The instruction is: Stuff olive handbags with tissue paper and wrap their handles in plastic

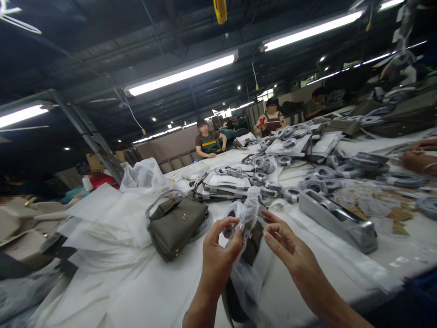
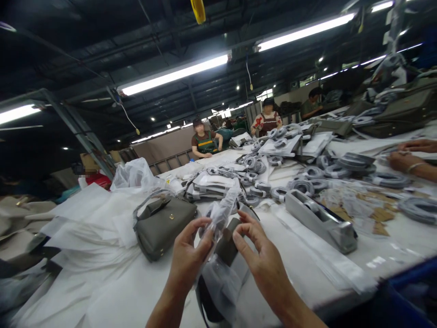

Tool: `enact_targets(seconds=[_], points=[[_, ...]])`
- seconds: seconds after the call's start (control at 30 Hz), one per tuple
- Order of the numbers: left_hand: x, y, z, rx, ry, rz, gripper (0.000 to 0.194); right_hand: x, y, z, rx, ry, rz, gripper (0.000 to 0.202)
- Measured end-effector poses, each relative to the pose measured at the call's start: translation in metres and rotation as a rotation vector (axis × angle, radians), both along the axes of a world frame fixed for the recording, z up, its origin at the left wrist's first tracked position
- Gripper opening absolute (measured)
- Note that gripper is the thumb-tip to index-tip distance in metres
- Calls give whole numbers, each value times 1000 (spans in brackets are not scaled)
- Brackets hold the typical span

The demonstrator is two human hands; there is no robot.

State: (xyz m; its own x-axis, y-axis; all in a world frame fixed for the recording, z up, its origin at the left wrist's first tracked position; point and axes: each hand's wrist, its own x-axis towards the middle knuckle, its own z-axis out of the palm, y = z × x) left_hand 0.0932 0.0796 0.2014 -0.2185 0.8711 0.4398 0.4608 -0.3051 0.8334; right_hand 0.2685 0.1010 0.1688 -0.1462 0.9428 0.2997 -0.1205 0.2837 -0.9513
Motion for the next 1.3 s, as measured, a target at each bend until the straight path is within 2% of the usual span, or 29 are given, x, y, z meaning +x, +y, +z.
enact_targets(seconds=[0.23,0.4,0.5,0.6,0.67,0.83,0.97,1.3], points=[[6,-4,3,27,36,-15,16,-12,0,-8,-3,-47,-21,35],[6,-6,4,54,63,1,16,-17,-1,-6,-111,48,16,35],[6,-7,4,73,77,-1,17,-14,-4,-4,-104,74,34,29],[8,-8,2,140,127,5,19,-9,-7,0,-112,80,20,30],[10,-7,0,203,181,16,21,-6,-9,3,-173,87,31,34],[11,-5,-4,350,373,85,24,-2,-13,5,-303,142,130,33],[9,-4,-6,375,448,101,23,-3,-15,7,-333,216,207,30],[9,-4,-6,356,422,81,22,-8,-17,6,-294,196,95,31]])
